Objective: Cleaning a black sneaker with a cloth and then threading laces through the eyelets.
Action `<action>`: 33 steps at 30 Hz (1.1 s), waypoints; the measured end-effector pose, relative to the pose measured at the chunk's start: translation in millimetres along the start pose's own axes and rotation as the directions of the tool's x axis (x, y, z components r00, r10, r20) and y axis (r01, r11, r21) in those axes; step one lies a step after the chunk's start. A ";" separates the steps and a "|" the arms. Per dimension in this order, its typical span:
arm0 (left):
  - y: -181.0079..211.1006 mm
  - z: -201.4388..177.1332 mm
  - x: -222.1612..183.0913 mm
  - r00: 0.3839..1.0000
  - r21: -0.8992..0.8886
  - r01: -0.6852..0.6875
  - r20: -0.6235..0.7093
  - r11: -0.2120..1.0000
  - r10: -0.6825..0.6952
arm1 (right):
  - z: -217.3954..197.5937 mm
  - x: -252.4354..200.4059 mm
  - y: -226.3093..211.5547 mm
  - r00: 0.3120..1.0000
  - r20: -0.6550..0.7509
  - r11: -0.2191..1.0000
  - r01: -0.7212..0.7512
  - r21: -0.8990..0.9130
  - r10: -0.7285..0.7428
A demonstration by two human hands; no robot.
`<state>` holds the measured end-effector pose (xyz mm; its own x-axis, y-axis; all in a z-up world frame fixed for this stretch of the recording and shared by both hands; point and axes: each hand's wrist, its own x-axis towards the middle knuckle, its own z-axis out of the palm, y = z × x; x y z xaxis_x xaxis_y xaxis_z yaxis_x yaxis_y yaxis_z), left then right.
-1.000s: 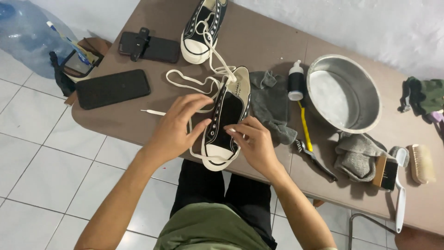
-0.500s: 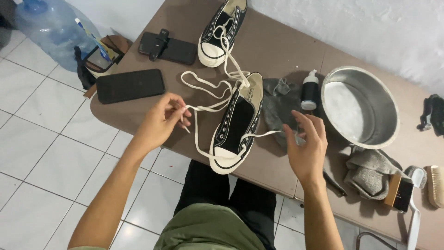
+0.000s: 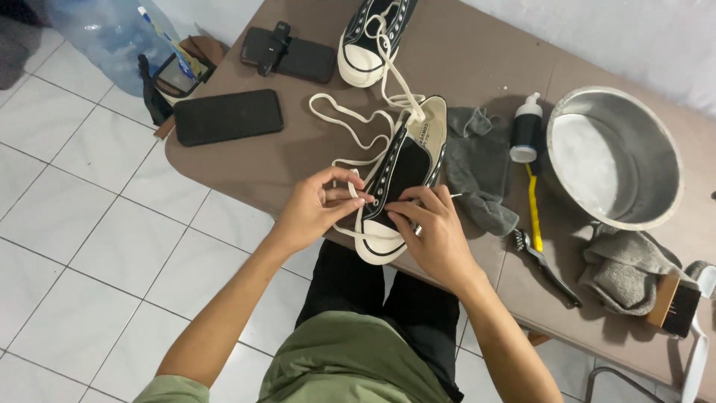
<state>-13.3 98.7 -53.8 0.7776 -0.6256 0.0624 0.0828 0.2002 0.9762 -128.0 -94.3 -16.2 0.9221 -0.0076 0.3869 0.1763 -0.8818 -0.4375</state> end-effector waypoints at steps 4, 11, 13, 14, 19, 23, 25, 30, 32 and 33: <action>-5.5 -1.2 1.8 1.000 0.020 0.018 0.004 1.000 -0.018 | 9.3 -0.2 2.7 0.997 -0.016 0.995 -0.072 0.062 0.073; 2.3 -0.2 0.4 1.000 0.056 0.026 0.004 0.998 -0.027 | 24.4 1.4 13.4 0.990 -0.006 0.989 -0.139 0.055 0.140; 8.6 -2.0 -3.3 0.998 0.063 0.062 0.016 0.996 -0.063 | 24.9 2.5 13.1 0.989 -0.012 0.987 -0.145 0.070 0.146; 7.7 -2.9 -2.3 0.998 0.062 0.063 0.014 0.996 -0.064 | 24.6 3.2 13.3 0.989 -0.010 0.987 -0.144 0.070 0.145; 13.7 -3.2 -0.8 0.997 0.015 0.064 0.047 0.998 -0.065 | 26.7 2.0 16.3 0.990 -0.028 0.988 -0.133 0.081 0.136; 8.1 -2.4 1.5 0.996 -0.007 0.065 0.056 0.998 -0.064 | 24.8 1.8 14.2 0.989 -0.026 0.985 -0.141 0.103 0.145; 6.6 -2.4 2.2 0.996 0.030 0.064 0.057 0.997 -0.066 | 23.5 2.1 12.2 0.987 -0.026 0.979 -0.156 0.128 0.161; 10.9 -4.8 2.9 0.996 0.099 0.066 0.059 0.993 -0.072 | 24.7 0.8 15.5 0.985 -0.021 0.975 -0.165 0.148 0.169; 12.5 -5.6 4.3 0.995 0.112 0.071 0.064 0.991 -0.079 | 23.6 2.4 15.0 0.984 -0.022 0.973 -0.170 0.157 0.176; 14.4 -4.9 3.8 0.994 0.104 0.076 0.070 0.992 -0.083 | 22.6 2.9 13.8 0.984 -0.012 0.971 -0.176 0.161 0.180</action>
<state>-6.1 102.9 -40.6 0.7228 -0.6910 -0.0049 0.0765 0.0730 0.9944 -115.1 -95.8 -39.5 0.9347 -0.1716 0.3112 0.0646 -0.7790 -0.6237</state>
